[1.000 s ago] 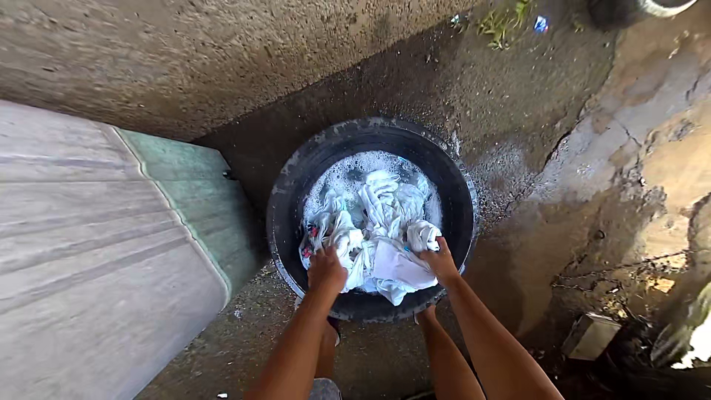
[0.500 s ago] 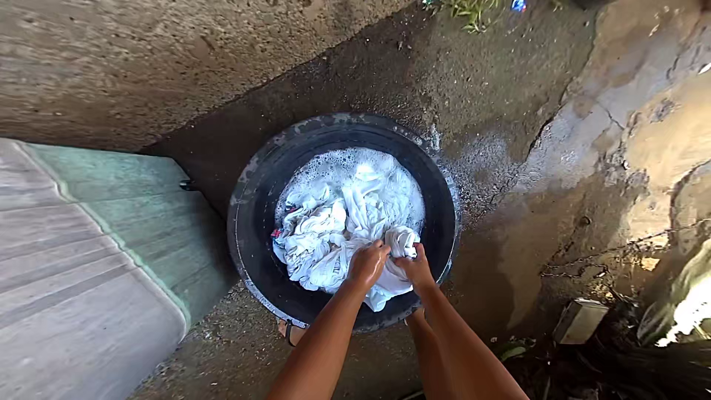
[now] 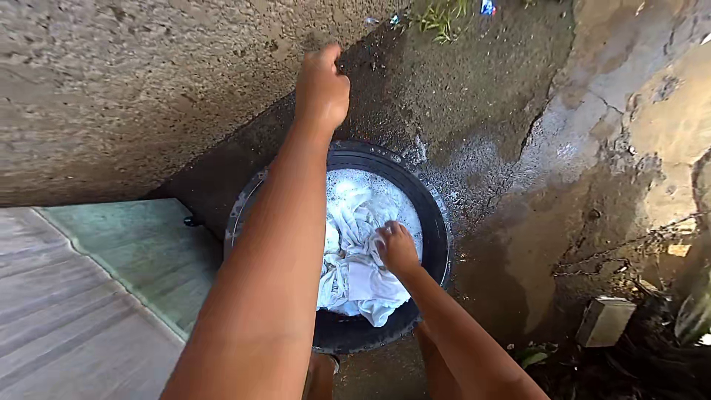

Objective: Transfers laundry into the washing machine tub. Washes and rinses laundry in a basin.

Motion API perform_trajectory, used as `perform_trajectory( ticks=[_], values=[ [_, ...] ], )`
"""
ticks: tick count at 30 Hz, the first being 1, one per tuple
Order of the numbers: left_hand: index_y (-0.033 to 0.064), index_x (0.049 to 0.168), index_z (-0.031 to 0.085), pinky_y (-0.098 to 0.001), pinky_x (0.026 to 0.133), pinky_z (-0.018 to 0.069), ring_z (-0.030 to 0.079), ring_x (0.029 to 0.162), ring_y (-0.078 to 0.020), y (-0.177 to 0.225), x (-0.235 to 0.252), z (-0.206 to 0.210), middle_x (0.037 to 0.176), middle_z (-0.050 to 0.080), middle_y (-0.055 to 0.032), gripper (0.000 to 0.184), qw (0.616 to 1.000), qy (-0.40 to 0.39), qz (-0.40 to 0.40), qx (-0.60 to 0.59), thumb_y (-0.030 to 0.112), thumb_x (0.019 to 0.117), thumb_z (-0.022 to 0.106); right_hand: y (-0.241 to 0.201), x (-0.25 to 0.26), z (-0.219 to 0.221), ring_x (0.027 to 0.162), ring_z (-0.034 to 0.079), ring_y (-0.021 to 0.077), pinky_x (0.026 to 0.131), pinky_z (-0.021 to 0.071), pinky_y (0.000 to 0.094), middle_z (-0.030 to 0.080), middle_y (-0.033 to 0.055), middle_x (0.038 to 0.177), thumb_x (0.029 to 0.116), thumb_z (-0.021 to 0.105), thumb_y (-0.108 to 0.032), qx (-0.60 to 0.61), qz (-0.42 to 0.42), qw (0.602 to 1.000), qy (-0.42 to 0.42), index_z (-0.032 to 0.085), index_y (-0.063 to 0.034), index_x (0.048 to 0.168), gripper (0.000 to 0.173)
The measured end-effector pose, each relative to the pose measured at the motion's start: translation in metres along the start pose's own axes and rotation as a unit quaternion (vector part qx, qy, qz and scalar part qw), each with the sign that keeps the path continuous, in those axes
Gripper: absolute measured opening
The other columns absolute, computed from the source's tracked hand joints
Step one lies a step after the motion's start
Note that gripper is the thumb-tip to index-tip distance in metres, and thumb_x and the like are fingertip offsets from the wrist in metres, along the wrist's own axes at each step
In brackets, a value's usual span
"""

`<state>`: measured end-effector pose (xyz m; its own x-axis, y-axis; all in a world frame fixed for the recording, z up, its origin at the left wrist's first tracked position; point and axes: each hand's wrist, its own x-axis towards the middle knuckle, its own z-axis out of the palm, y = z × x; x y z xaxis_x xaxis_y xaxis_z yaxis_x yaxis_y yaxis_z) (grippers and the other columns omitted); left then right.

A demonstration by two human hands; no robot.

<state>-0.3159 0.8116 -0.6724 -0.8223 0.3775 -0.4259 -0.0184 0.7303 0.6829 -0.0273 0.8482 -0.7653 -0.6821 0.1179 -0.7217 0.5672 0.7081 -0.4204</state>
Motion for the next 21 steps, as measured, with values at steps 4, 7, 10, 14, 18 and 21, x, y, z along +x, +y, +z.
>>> perform_trajectory(
  ticks=[4,7,10,14,18,21],
  values=[
    [-0.0043,0.114,0.065,-0.0436,0.082,0.0568,0.067,0.085,-0.0223,-0.098,-0.07,0.044,0.101,0.069,-0.0157,0.032,0.989,-0.097,-0.032,-0.11,0.022,0.1081,0.049,-0.022,0.075,-0.003,0.122,0.061,0.046,0.095,0.0504,0.0664,0.041,0.0189,0.16,0.0951,0.057,0.002,-0.058,-0.062,0.995,-0.047,0.053,-0.0137,0.15,0.057],
    [-0.0055,0.108,0.069,-0.0616,0.097,0.0487,0.065,0.11,-0.0408,-0.216,-0.12,0.078,0.113,0.068,-0.0256,0.035,0.996,-0.04,-0.068,0.049,0.027,0.1055,0.056,-0.034,0.127,0.006,0.109,0.065,0.0494,0.084,0.054,0.068,0.015,0.0182,0.171,0.0873,0.08,-0.024,-0.081,-0.07,0.992,-0.067,0.027,-0.0257,0.164,0.094],
    [0.0027,0.148,0.049,-0.0684,0.114,0.034,0.037,0.143,-0.052,-0.297,-0.148,0.094,0.158,0.034,-0.0318,0.068,0.98,-0.029,-0.181,0.074,0.035,0.0938,0.075,-0.043,0.153,0.032,0.121,0.059,0.0499,0.09,0.0519,0.065,-0.005,0.0195,0.172,0.0733,0.089,-0.053,-0.092,-0.05,0.99,-0.098,0.01,-0.0339,0.166,0.124],
    [-0.0017,0.145,0.05,-0.0716,0.107,0.0384,0.053,0.128,-0.0524,-0.312,-0.175,0.099,0.135,0.057,-0.0347,0.072,0.947,-0.071,-0.314,-0.012,0.038,0.0918,0.077,-0.037,0.131,0.062,0.128,0.055,0.0497,0.098,0.0465,0.0702,0.053,0.0286,0.145,0.0862,0.08,-0.043,-0.097,-0.016,0.992,-0.083,0.052,-0.0116,0.149,0.076],
    [-0.0091,0.129,0.059,-0.067,0.104,0.0434,0.059,0.121,-0.0484,-0.287,-0.223,0.087,0.124,0.062,-0.0342,0.061,0.924,-0.136,-0.352,-0.063,0.04,0.0958,0.071,-0.03,0.069,0.048,0.112,0.065,0.046,0.095,0.0472,0.0706,0.071,0.0259,0.113,0.1012,0.059,-0.045,-0.017,0.049,0.995,-0.086,0.071,-0.004,0.121,0.047],
    [-0.0075,0.128,0.061,-0.0646,0.104,0.0438,0.06,0.121,-0.046,-0.258,-0.264,0.069,0.124,0.063,-0.0326,0.054,0.921,-0.168,-0.349,-0.039,0.04,0.1016,0.061,-0.017,0.009,0.033,0.112,0.065,0.0421,0.099,0.0473,0.0649,0.069,0.026,0.113,0.0996,0.064,-0.04,0.114,0.13,0.983,-0.057,0.07,0.0013,0.116,0.045]
  ],
)
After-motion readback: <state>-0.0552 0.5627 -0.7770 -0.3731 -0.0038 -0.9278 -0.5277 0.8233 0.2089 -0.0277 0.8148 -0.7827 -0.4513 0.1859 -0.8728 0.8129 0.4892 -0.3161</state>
